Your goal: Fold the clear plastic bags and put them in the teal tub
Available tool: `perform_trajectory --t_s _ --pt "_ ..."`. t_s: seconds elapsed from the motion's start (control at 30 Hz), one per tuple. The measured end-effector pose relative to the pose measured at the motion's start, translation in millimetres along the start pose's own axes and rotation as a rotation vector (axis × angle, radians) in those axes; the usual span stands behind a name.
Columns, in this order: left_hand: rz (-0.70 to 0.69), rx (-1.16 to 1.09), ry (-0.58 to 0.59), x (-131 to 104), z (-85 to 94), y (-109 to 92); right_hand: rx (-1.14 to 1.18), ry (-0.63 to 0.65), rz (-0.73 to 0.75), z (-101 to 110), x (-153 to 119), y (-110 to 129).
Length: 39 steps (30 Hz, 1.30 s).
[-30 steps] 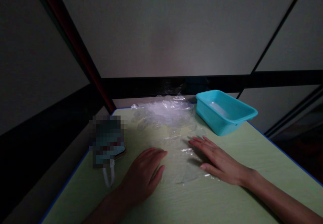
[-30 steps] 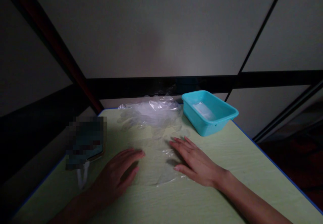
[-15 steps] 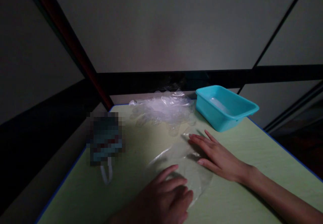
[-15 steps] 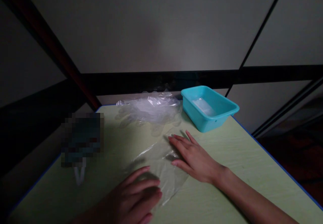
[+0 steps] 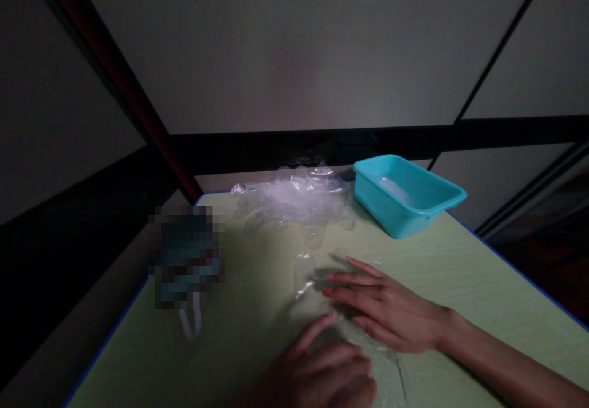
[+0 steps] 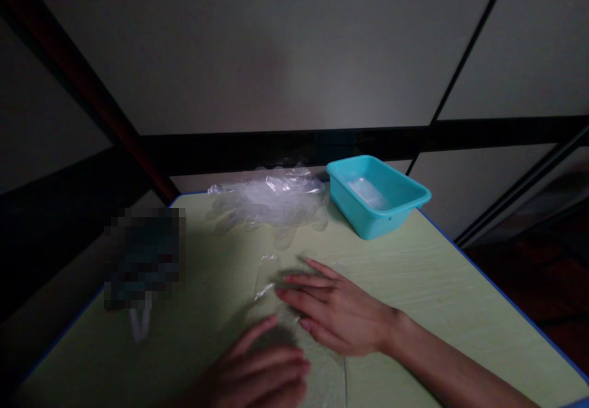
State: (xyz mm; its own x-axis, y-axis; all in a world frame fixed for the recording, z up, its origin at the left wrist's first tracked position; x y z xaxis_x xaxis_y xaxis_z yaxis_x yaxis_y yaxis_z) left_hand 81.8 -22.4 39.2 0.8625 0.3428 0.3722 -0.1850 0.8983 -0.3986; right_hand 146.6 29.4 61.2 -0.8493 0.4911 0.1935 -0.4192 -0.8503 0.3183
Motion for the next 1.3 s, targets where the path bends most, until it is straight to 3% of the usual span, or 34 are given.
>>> perform_trajectory --t_s 0.13,0.2,0.37,0.53,0.7,0.87,1.1,1.3 --pt "0.318 0.202 -0.132 -2 50.7 56 -0.103 -0.188 -0.081 20 -17 -23" --pt "0.405 0.236 -0.111 -5 58.4 73 -0.122 -0.241 -0.104 25 -23 -33" --pt "0.422 0.269 -0.078 -7 52.8 79 -0.13 -0.223 -0.148 22 -24 -45" --pt "0.505 0.263 -0.26 -15 66.5 85 -0.179 -0.193 -0.211 20 -21 -47" --pt "0.755 0.022 -0.498 -23 77.4 124 -0.107 -0.366 -0.431 35 -34 -70" --pt "0.838 -0.037 -0.564 -9 71.3 152 -0.052 -0.42 -0.62 31 -46 -94" --pt "0.831 -0.162 -0.636 -8 69.4 154 0.297 -0.491 -0.635 19 -43 -101" --pt "0.803 -0.235 -0.691 -11 71.6 155 0.352 -0.532 -0.63 15 -40 -103"
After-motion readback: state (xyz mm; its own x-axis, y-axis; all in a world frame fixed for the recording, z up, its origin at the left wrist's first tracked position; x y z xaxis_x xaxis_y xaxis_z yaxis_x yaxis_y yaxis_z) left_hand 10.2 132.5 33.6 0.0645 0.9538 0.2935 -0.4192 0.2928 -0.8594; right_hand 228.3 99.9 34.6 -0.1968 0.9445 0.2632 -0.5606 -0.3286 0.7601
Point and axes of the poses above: each hand's wrist, its own x-axis towards the middle knuckle, its own z-axis out of the back of the hand, y = z × x, the point moved 9 cm from there along x, towards the middle knuckle
